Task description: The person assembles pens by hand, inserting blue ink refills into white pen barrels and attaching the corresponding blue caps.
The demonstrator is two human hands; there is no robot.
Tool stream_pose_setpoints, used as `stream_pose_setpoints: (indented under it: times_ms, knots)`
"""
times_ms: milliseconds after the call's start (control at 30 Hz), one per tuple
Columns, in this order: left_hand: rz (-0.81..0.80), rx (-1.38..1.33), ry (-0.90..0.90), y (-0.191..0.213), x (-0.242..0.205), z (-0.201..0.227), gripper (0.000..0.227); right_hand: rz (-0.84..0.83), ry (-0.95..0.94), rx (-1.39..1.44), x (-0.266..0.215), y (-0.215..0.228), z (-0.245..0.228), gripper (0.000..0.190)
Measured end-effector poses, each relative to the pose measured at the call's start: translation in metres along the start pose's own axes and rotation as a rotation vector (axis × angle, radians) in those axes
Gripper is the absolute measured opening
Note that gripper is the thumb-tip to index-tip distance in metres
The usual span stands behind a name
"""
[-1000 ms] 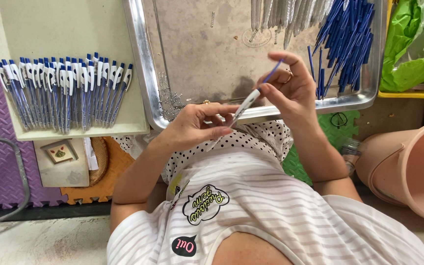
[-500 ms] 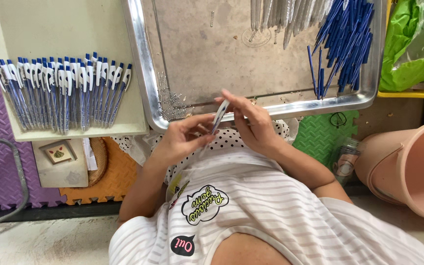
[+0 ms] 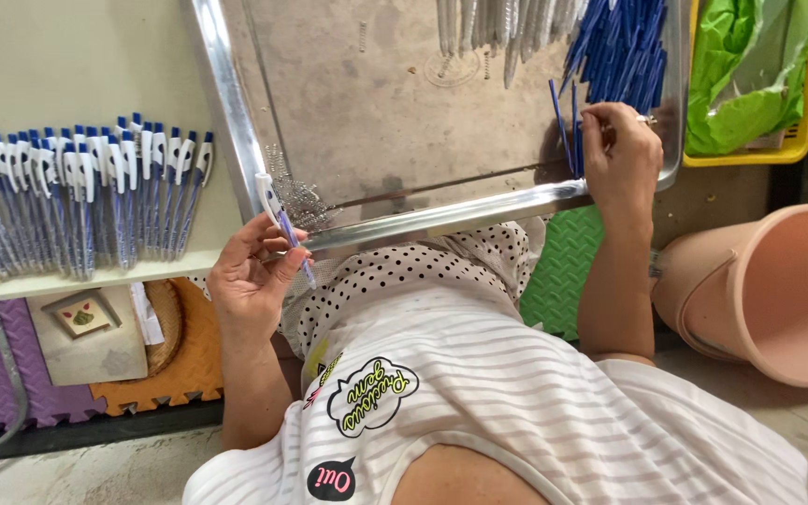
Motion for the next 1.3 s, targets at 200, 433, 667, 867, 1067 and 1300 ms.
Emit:
stream_pose_setpoints:
  times_ms: [200,433,667,867,1067,1300]
  knots:
    - [-0.062,0.124,0.033,-0.011,-0.006,0.006,0.050,-0.256,-0.234,-0.105,0.021,-0.011,-0.005,0.020]
    - [-0.089,0.124,0.048,-0.017,-0.005,0.008,0.049,-0.319,-0.256,0.210,0.010,-0.019,0.007,0.012]
    - [-0.106,0.095,0.036,-0.018,-0.004,0.002,0.050,-0.186,-0.279,0.105,0.004,0.024,0.011,0.008]
    - [-0.141,0.045,0.043,-0.023,-0.004,0.004,0.054,-0.305,-0.333,-0.114,-0.007,0.006,0.012,0.019]
    - [-0.103,-0.064,0.039,-0.038,0.002,0.007,0.048,-0.264,-0.187,-0.118,-0.018,-0.020,0.031,0.020]
    - [-0.199,-0.203,0.104,-0.049,0.001,-0.001,0.052,0.074,-0.222,0.667,-0.006,-0.001,-0.005,0.011]
Point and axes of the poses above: each hand's wrist, its own x-axis towards the middle knuckle, its own y-axis out of the back of the hand, z = x × y, the point moved 4 cm from there along x, towards the middle knuckle, and after that the axes turned 14 degrees about y, right-handed, at the moved point
